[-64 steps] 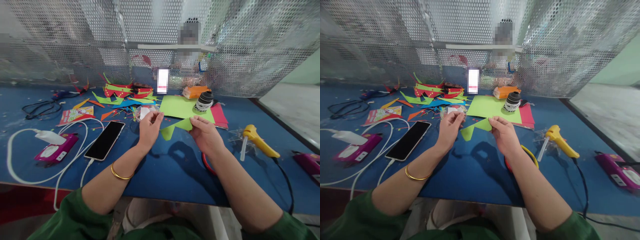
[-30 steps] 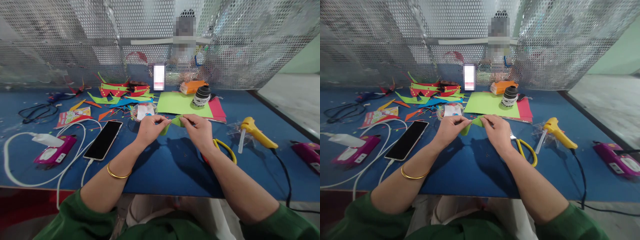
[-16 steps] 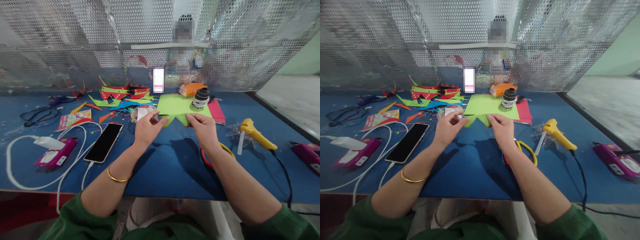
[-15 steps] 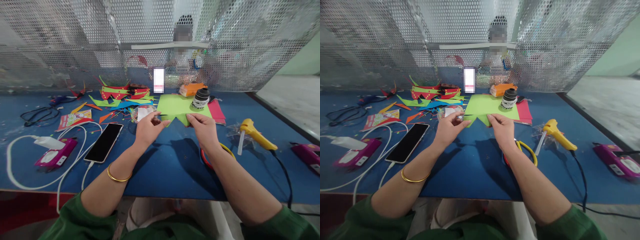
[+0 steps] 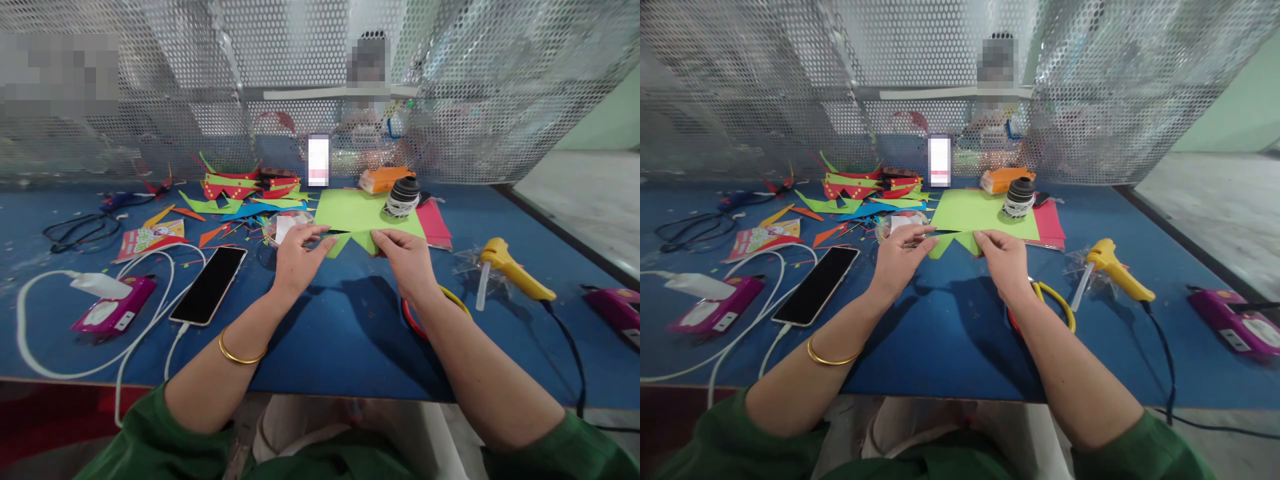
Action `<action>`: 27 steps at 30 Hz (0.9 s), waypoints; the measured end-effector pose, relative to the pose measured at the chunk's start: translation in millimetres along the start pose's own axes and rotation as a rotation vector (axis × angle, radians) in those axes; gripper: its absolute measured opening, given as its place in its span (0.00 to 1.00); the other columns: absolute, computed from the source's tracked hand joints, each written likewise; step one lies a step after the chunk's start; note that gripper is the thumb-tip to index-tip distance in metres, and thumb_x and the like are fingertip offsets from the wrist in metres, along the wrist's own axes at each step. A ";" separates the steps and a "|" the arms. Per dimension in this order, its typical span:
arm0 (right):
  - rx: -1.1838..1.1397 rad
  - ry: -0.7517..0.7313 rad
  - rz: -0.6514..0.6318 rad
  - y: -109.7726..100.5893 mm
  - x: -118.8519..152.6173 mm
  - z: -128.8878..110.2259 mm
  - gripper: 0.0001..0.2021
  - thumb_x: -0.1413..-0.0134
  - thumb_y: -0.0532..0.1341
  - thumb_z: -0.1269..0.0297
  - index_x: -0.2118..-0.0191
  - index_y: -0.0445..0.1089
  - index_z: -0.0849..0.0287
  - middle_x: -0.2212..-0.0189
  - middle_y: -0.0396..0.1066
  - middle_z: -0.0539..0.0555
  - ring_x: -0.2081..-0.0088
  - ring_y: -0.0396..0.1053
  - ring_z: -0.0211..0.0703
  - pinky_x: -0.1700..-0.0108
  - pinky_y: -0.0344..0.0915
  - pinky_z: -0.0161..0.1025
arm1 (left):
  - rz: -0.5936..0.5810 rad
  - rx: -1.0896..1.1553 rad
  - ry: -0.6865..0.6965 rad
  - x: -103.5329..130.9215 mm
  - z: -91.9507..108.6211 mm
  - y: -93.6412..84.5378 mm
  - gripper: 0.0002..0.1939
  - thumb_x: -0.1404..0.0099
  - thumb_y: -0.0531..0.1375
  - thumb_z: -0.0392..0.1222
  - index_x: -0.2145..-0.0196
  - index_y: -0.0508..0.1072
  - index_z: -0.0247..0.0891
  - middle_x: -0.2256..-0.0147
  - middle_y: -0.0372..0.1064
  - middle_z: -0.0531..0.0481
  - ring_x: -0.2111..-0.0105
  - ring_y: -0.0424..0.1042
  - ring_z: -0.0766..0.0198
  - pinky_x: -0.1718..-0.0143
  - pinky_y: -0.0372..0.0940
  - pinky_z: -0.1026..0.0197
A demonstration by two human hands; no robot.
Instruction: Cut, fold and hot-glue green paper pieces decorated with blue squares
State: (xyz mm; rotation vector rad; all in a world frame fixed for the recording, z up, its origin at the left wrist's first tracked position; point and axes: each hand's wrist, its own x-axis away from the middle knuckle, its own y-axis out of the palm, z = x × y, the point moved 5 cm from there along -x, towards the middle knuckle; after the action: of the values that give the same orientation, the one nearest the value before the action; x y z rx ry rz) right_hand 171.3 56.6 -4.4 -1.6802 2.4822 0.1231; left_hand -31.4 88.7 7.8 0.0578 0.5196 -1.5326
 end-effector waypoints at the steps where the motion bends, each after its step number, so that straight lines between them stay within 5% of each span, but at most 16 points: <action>1: 0.004 -0.003 -0.013 0.9 0.9 -1.2 0.11 0.55 0.68 0.54 0.74 0.77 0.57 0.80 0.69 0.48 0.74 0.65 0.39 0.68 0.66 0.39 | 0.023 -0.049 0.048 0.2 3.8 -1.8 0.13 0.41 0.68 0.48 0.59 0.82 0.41 0.53 0.75 0.43 0.58 0.74 0.58 0.63 0.69 0.60; 6: 0.003 0.012 -0.110 8.4 5.0 -2.5 0.11 0.56 0.69 0.55 0.75 0.78 0.58 0.80 0.71 0.48 0.74 0.66 0.39 0.69 0.64 0.38 | -0.087 -0.181 0.120 2.2 13.9 1.1 0.06 0.39 0.67 0.45 0.65 0.82 0.43 0.62 0.80 0.47 0.57 0.75 0.55 0.53 0.67 0.54; 10: -0.051 0.078 -0.131 10.3 3.1 5.4 0.12 0.56 0.69 0.53 0.71 0.78 0.57 0.76 0.73 0.48 0.75 0.67 0.37 0.68 0.66 0.38 | -0.163 -0.038 -0.034 3.6 5.7 6.6 0.07 0.40 0.66 0.46 0.72 0.81 0.41 0.71 0.78 0.50 0.69 0.74 0.60 0.65 0.66 0.59; 15: -0.164 0.247 -0.133 13.5 4.7 19.2 0.15 0.64 0.72 0.57 0.67 0.77 0.57 0.74 0.73 0.47 0.77 0.67 0.33 0.72 0.64 0.34 | -0.078 0.264 -0.252 4.2 -6.4 7.6 0.11 0.45 0.67 0.48 0.74 0.79 0.37 0.77 0.73 0.53 0.77 0.66 0.67 0.73 0.61 0.63; 24: -0.357 0.444 -0.317 40.5 29.5 24.3 0.20 0.72 0.78 0.55 0.72 0.75 0.60 0.80 0.66 0.44 0.78 0.60 0.29 0.75 0.59 0.31 | -0.170 0.311 -0.312 12.5 -3.4 16.6 0.11 0.48 0.68 0.48 0.74 0.80 0.37 0.77 0.72 0.53 0.76 0.64 0.68 0.73 0.60 0.64; 27: -0.366 0.466 -0.380 42.5 31.8 23.4 0.19 0.72 0.78 0.54 0.77 0.73 0.60 0.80 0.67 0.46 0.80 0.58 0.29 0.76 0.56 0.32 | -0.112 0.297 -0.303 9.8 -3.4 12.2 0.12 0.48 0.68 0.49 0.75 0.79 0.37 0.78 0.71 0.54 0.77 0.63 0.69 0.75 0.59 0.65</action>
State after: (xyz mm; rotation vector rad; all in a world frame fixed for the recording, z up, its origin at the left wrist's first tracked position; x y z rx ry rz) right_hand 121.9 46.7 -33.1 -2.5619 2.4863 0.1669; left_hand -21.1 81.5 -2.2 0.0246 0.0533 -1.6825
